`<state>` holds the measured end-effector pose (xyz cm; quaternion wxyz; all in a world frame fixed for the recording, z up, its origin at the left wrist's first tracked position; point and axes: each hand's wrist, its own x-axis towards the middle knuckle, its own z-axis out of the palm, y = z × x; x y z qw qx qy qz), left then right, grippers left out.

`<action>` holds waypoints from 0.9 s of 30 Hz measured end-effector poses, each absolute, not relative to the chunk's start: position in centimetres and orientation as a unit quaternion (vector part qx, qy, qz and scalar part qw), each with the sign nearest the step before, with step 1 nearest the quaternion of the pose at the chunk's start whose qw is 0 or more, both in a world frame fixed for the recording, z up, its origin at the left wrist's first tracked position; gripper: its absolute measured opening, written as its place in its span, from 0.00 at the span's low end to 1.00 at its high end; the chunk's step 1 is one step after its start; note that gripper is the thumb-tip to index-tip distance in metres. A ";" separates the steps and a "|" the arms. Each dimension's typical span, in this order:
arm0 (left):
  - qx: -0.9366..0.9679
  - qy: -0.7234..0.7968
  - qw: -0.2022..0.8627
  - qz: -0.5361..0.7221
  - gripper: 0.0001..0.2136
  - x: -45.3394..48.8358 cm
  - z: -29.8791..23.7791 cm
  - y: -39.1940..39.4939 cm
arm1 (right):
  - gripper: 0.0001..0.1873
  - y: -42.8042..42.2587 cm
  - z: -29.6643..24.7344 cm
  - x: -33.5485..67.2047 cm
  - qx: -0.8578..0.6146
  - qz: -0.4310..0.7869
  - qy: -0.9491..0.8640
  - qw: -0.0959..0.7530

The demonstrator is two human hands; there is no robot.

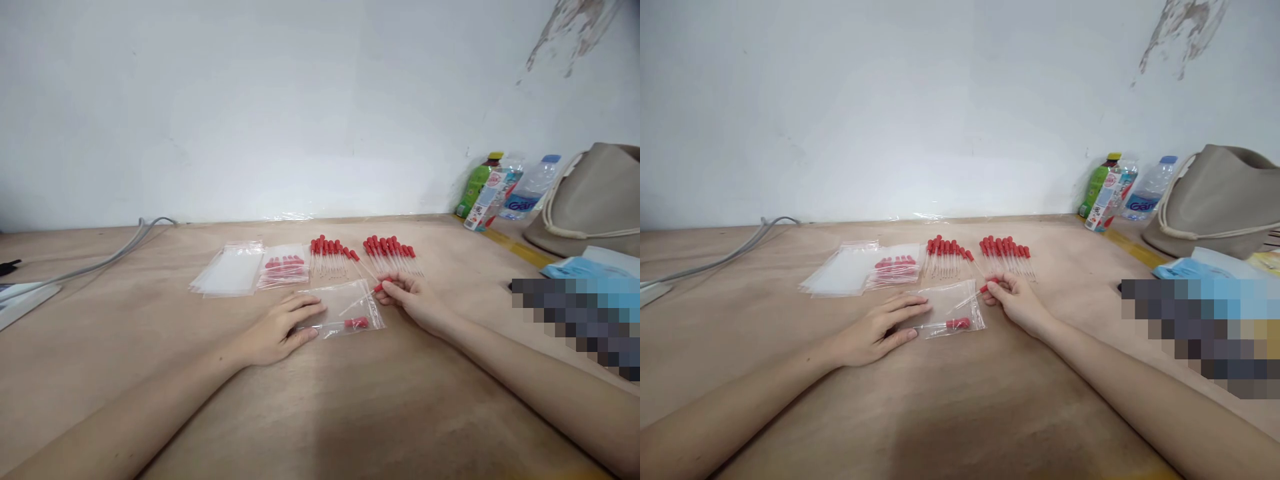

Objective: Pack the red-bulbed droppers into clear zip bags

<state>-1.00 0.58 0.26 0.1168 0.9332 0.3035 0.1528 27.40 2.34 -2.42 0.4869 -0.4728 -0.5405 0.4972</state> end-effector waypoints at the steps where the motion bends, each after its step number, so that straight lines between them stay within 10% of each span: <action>1: 0.933 0.306 0.115 0.152 0.19 -1.0 0.3 0.6 | 0.17 2.5 -2.4 27.7 -0.479 0.478 -0.586 0.446; 14: 0.930 0.302 0.116 0.176 0.21 -0.9 0.2 0.7 | 0.10 2.9 -1.1 28.8 -0.420 0.293 -0.820 0.255; 27: 0.929 0.305 0.120 0.171 0.20 -1.0 -0.1 0.9 | 0.14 1.2 -1.9 24.9 -0.454 0.476 -0.652 0.377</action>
